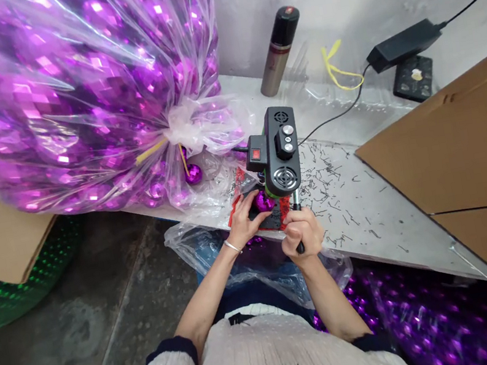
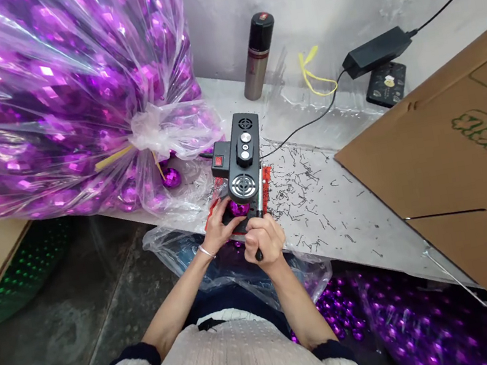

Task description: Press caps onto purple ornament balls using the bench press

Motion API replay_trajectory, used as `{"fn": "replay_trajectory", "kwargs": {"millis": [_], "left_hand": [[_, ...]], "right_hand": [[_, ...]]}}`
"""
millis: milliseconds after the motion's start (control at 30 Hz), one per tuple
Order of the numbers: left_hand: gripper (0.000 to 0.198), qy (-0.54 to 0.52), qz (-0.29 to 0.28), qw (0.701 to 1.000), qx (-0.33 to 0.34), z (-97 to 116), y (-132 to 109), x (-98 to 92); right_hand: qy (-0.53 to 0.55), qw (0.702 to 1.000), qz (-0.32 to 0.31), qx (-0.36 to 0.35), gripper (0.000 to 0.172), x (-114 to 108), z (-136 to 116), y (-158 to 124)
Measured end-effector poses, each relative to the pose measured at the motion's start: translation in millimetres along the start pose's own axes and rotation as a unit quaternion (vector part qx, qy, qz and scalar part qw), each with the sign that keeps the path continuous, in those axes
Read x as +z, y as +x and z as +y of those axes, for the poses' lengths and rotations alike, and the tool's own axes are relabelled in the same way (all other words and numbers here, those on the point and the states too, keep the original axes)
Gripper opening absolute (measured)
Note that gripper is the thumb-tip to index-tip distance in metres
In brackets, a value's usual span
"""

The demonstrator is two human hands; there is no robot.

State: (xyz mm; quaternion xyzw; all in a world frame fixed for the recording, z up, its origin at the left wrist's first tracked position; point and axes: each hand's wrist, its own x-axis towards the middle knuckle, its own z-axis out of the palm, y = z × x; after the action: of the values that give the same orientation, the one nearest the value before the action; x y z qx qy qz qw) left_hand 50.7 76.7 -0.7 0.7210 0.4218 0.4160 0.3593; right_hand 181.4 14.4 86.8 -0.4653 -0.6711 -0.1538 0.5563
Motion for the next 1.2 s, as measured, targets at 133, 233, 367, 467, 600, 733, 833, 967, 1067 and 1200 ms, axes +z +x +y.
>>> {"fn": "replay_trajectory", "kwargs": {"millis": [133,233,367,467,600,733,833,967,1067,1200], "left_hand": [[0.064,0.001,-0.002,1.000,-0.001,0,0,-0.8],[0.063,-0.004,-0.002,1.000,0.001,1,0,-1.5],[0.063,-0.015,0.000,1.000,0.005,2,1,-1.9],[0.063,-0.021,0.004,1.000,0.011,2,0,-1.4],[0.062,-0.016,0.004,1.000,0.005,2,0,-0.4],[0.061,-0.011,0.003,1.000,0.001,2,3,-0.4],[0.060,-0.001,0.007,0.999,0.047,2,-2,-3.1],[0.052,0.064,0.001,0.980,0.187,0,-34,-11.4],[0.062,0.118,-0.015,0.959,0.259,-2,-63,-20.1],[0.088,0.164,0.048,0.953,0.252,-6,-56,-39.9]], "right_hand": [[0.010,1.000,0.012,0.018,0.023,2,0,-7],[0.014,0.999,0.019,0.021,0.024,4,0,-9],[-0.006,1.000,0.013,0.016,0.024,5,2,-11],[-0.013,1.000,0.018,0.000,0.025,8,6,-14],[-0.017,0.999,0.006,-0.047,0.026,11,8,-13],[-0.010,0.999,0.026,0.027,0.027,1,-5,4],[0.004,0.997,0.001,0.071,0.023,-11,-16,27],[0.017,0.997,-0.004,0.075,0.023,-20,-20,41],[0.019,0.998,-0.014,0.063,0.023,-19,-18,37],[0.017,0.999,-0.017,0.047,0.023,-16,-16,30]]}}
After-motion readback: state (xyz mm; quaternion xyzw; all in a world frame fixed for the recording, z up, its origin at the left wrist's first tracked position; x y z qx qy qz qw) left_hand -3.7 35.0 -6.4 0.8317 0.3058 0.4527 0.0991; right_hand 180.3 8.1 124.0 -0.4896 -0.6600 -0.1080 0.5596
